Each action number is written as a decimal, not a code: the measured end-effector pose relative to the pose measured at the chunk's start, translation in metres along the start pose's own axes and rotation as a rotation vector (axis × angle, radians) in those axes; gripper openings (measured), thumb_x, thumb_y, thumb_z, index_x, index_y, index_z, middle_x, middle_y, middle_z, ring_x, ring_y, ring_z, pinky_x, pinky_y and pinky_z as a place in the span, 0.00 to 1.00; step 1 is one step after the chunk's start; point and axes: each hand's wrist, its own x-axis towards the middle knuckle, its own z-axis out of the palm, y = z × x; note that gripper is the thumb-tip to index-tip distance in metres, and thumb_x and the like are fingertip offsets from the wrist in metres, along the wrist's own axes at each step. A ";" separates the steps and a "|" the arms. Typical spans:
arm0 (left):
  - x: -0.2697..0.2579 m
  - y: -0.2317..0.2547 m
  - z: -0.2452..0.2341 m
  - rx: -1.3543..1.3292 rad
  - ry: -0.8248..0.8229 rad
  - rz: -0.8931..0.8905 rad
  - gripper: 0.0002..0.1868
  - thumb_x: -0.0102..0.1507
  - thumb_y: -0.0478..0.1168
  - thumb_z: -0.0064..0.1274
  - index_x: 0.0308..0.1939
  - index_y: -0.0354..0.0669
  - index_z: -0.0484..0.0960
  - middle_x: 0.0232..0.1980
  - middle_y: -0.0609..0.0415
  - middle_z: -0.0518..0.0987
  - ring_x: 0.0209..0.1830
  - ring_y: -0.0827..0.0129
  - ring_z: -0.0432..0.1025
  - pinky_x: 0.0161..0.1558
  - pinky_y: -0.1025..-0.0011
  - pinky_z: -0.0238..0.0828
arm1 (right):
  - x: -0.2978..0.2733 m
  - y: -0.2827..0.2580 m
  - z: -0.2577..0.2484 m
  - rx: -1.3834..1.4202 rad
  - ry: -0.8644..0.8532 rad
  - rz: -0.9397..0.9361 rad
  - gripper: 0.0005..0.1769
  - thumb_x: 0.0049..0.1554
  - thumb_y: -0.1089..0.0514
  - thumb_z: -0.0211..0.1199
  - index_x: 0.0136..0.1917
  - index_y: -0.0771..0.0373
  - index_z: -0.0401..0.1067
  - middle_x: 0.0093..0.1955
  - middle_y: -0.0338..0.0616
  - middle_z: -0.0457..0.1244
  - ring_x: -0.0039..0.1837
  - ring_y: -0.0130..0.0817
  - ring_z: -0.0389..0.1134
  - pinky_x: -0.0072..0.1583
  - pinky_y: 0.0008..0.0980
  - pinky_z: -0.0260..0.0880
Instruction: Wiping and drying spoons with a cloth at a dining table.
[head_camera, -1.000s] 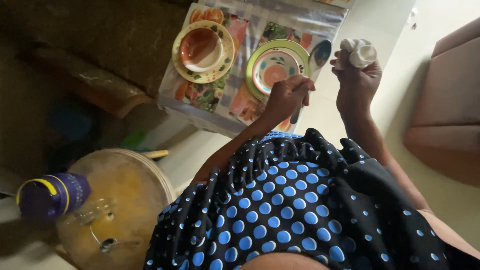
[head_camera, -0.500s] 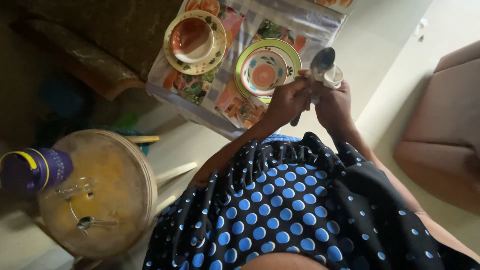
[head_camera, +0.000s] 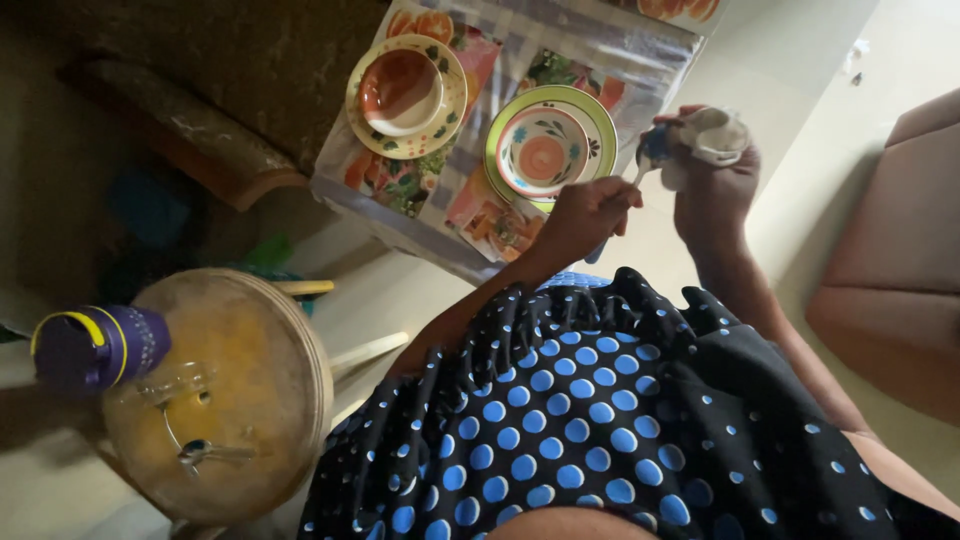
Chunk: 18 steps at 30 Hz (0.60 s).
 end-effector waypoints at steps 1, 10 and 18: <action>0.000 0.003 0.000 -0.002 -0.005 0.001 0.08 0.68 0.37 0.52 0.41 0.38 0.85 0.23 0.57 0.80 0.24 0.79 0.75 0.30 0.75 0.72 | 0.000 -0.005 0.003 -0.002 0.004 -0.002 0.14 0.63 0.68 0.67 0.61 0.68 0.72 0.56 0.50 0.70 0.57 0.38 0.73 0.61 0.36 0.77; -0.004 -0.014 -0.018 -0.019 0.007 -0.128 0.08 0.68 0.39 0.51 0.45 0.43 0.85 0.25 0.59 0.80 0.22 0.80 0.70 0.25 0.76 0.64 | -0.009 -0.013 0.019 0.034 0.092 -0.160 0.10 0.65 0.73 0.66 0.59 0.68 0.71 0.56 0.54 0.70 0.55 0.40 0.74 0.60 0.37 0.77; -0.004 -0.029 -0.029 -0.584 0.213 -0.055 0.10 0.72 0.41 0.52 0.49 0.40 0.85 0.35 0.63 0.77 0.26 0.85 0.64 0.27 0.82 0.57 | -0.034 0.019 0.022 0.063 -0.007 0.160 0.27 0.71 0.42 0.52 0.43 0.67 0.69 0.39 0.51 0.66 0.39 0.36 0.68 0.44 0.32 0.70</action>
